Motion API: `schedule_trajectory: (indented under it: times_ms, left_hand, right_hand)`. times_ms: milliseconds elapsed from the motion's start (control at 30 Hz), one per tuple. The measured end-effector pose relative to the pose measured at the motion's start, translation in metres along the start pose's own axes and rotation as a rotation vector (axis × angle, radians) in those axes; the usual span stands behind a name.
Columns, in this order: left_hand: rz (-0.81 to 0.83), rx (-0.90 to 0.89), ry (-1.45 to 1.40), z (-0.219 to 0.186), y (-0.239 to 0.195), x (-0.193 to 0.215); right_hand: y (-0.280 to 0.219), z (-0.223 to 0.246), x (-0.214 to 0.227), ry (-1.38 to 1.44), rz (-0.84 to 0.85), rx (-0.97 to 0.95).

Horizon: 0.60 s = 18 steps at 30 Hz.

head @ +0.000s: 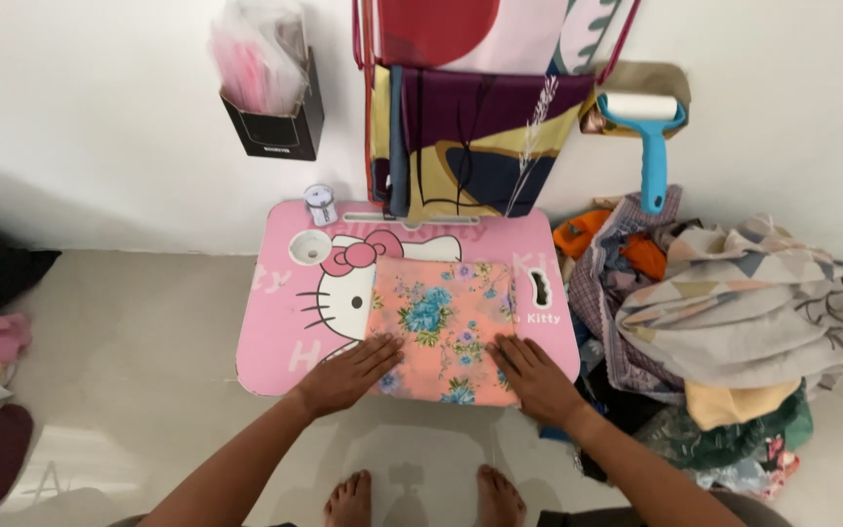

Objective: The person folds a floral-patterned cloth on a pink Hello Kitty ironing board, using a lint roller to clean the surface before and during the folding process. They then place the folded cloth into a clear plastic bag and seal it.

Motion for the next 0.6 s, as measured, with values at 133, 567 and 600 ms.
schedule_trajectory:
  times_ms: [133, 567, 600]
  left_hand:
    - [0.190, 0.017, -0.124, 0.000, -0.002, 0.001]
    - [-0.045, 1.093, -1.222, 0.079, 0.047, 0.015]
    - [-0.199, 1.128, -1.266, 0.085, 0.055, 0.017]
  right_hand:
    - [-0.006, -0.010, 0.001, 0.126, 0.087, -0.031]
    - [0.014, -0.085, -0.022, 1.281, 0.069, -0.855]
    - [0.019, -0.090, -0.021, 1.324, 0.031, -0.989]
Point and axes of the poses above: each hand's wrist, its own y-axis towards the middle knuckle, its own x-axis out of the back of the hand, z = x × y, the point moved 5 cm from there along y, towards the middle knuckle, and after that the axes turned 5 degrees about -x, right-handed, at the moved point
